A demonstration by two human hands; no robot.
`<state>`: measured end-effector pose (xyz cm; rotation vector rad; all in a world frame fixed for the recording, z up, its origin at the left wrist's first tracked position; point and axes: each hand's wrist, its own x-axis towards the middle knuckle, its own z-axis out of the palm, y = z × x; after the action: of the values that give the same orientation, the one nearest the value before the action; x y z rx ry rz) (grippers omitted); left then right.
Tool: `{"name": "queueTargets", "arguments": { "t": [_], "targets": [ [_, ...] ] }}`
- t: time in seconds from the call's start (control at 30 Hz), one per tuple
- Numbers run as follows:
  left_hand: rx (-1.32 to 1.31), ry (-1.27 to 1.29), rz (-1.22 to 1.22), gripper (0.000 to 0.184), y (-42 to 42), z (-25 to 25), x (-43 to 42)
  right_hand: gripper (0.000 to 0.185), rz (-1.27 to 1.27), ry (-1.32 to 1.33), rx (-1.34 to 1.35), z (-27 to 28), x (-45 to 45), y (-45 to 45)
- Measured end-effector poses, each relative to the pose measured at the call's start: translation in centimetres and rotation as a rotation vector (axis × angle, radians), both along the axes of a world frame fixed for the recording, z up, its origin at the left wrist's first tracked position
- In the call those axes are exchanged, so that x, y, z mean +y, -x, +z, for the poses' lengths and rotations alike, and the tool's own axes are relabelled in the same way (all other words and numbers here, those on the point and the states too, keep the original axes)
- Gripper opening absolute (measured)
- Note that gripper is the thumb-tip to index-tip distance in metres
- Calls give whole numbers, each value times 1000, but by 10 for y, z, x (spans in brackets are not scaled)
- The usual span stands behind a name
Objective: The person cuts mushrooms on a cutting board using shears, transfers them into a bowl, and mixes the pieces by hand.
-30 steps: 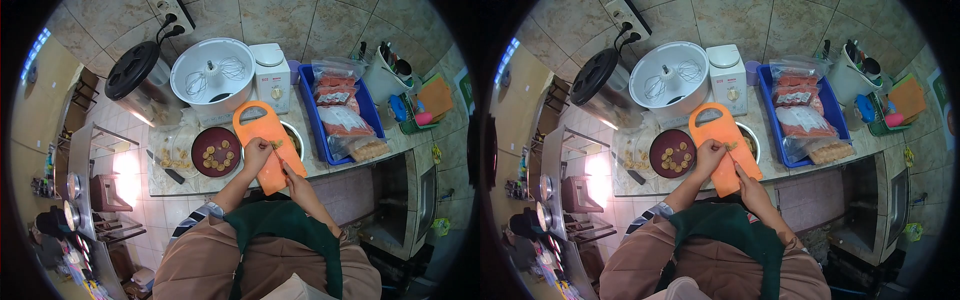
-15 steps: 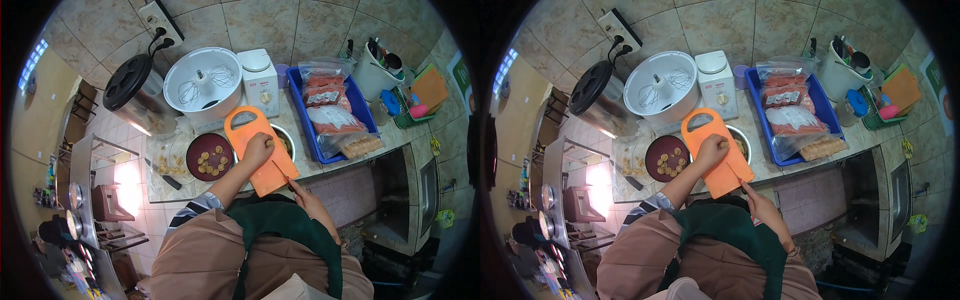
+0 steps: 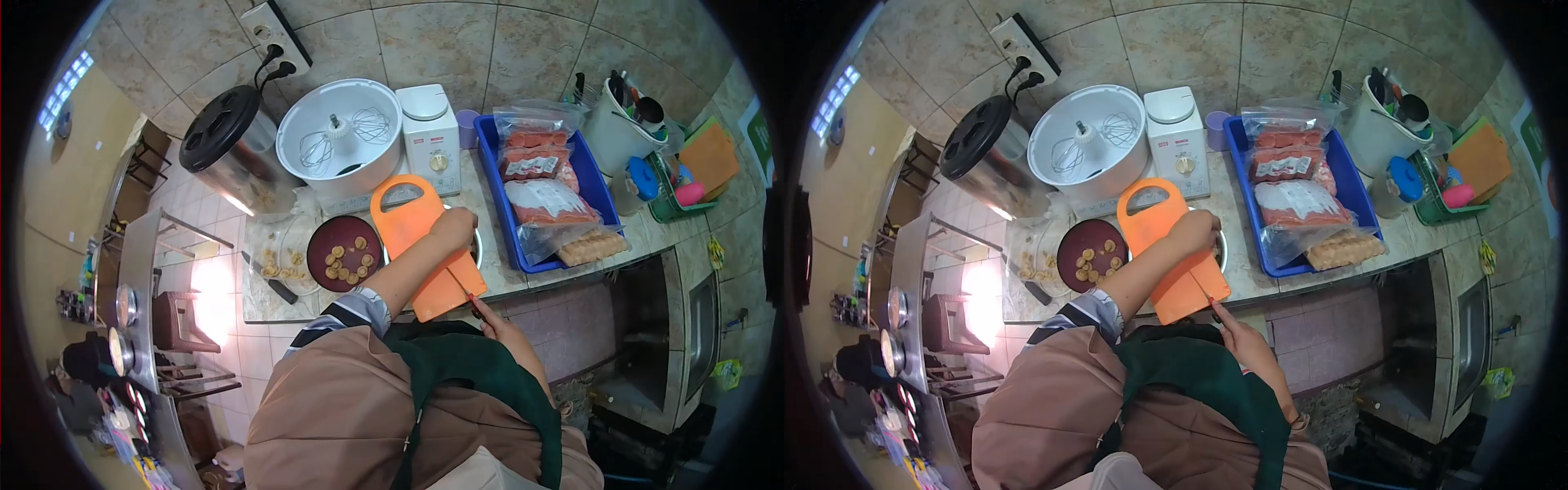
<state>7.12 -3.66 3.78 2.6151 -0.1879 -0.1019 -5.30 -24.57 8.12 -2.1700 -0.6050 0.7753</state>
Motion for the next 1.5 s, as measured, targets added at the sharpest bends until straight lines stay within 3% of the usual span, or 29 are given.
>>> {"name": "queueTargets", "arguments": {
  "t": [0.07, 0.13, 0.2, 0.4, 0.47, 0.5, 0.67, 0.73, 0.87, 1.07, 1.13, 1.3, 1.37, 1.5],
  "targets": [
    [-41, 83, 88, 19, 8, 16, 20, 53, 11, 19, 21, 0, -1, -1],
    [-89, 307, 330, 19, 25, 27, 54, 51, 3, -9, -7, -1, -1, -4],
    [-101, 340, 439, 18, 47, 28, 84, 50, 1, -92, -16, -3, 1, -9],
    [20, 370, 812, 22, 132, 12, 169, 46, -75, -299, 71, -21, 18, -29],
    [7, 210, 852, 24, 152, 9, 183, 46, -105, -211, 72, -34, 17, -38],
    [12, 202, 861, 25, 157, 10, 184, 46, -146, -190, 237, -11, 23, -39],
    [97, 216, 794, 22, 153, -5, 167, 46, -218, -336, 217, -33, 20, -50],
    [203, 36, 664, 26, 145, -13, 153, 47, -267, -258, 201, -23, 21, -49],
    [257, -161, 658, 29, 133, -39, 137, 47, -293, -225, 261, -12, 26, -46],
    [273, -91, 692, 25, 128, -56, 131, 47, -230, -238, 247, -16, 25, -35],
    [254, -77, 673, 26, 129, -47, 133, 47, -146, -330, -33, -22, 28, -32],
    [236, -66, 723, 28, 133, -19, 140, 47, -223, -298, 203, -11, 33, -23],
    [268, 332, 738, 29, 130, -12, 150, 47, -244, -311, 241, -11, 33, -22],
    [117, 430, 704, 31, 112, 6, 139, 47, -260, -322, 307, -12, 35, -22]
  ]
}}
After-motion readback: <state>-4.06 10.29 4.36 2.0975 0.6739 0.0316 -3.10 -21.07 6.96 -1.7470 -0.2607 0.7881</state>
